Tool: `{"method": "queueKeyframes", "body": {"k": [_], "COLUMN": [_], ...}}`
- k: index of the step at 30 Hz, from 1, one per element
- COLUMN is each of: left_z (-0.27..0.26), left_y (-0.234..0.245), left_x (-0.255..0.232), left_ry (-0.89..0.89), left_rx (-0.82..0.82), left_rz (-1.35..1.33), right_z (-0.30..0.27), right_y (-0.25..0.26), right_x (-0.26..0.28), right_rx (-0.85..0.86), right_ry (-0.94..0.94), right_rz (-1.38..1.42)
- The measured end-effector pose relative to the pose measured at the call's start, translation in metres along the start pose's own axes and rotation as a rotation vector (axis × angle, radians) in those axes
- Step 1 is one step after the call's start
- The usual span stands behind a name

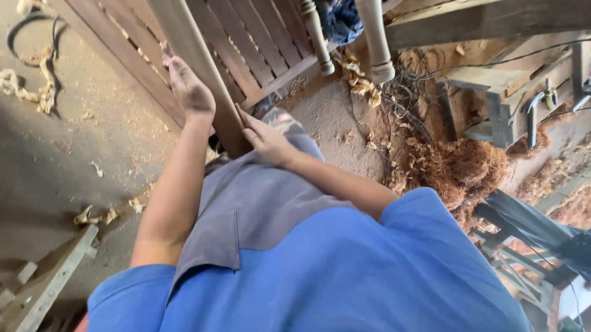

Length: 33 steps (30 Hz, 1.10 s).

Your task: Sanding the surfaces and legs of a wooden chair by hand using sandpaper to smooth the wood.

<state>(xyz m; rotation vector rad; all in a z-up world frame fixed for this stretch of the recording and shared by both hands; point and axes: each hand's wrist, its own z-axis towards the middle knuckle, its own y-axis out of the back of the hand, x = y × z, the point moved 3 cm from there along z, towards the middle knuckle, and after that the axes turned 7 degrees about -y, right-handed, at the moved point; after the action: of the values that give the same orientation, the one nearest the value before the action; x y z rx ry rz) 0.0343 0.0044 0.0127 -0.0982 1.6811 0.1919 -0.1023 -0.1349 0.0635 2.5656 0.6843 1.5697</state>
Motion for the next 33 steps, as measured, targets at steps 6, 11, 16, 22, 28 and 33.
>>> {"method": "queueKeyframes", "body": {"k": [6, 11, 16, 22, 28, 33], "left_z": [-0.006, -0.004, 0.004, 0.038, 0.034, 0.033], "left_y": [0.002, -0.005, -0.012, -0.021, -0.023, -0.021], "left_x": [-0.029, -0.059, -0.041, -0.055, -0.064, -0.057], "left_ry": [0.020, 0.138, 0.266, 0.035, 0.124, 0.201], "left_rx": [-0.044, -0.097, -0.209, -0.466, -0.505, -0.456], "left_rz": [0.218, 0.360, 0.668, 0.726, 0.837, 0.781], "right_z": [0.042, 0.205, 0.253, 0.236, 0.238, 0.242], "right_y": [0.118, 0.206, 0.148, 0.272, 0.287, 0.095], "right_x": [0.088, 0.075, 0.105, 0.075, 0.035, 0.073], "right_rx": [-0.224, -0.608, -0.612, -0.707, -0.881, -0.345], "right_ry": [0.311, 0.493, 0.608, 0.670, 0.380, 0.573], "right_rz": [0.157, -0.573, -0.977, -1.107, -1.122, -0.919]}}
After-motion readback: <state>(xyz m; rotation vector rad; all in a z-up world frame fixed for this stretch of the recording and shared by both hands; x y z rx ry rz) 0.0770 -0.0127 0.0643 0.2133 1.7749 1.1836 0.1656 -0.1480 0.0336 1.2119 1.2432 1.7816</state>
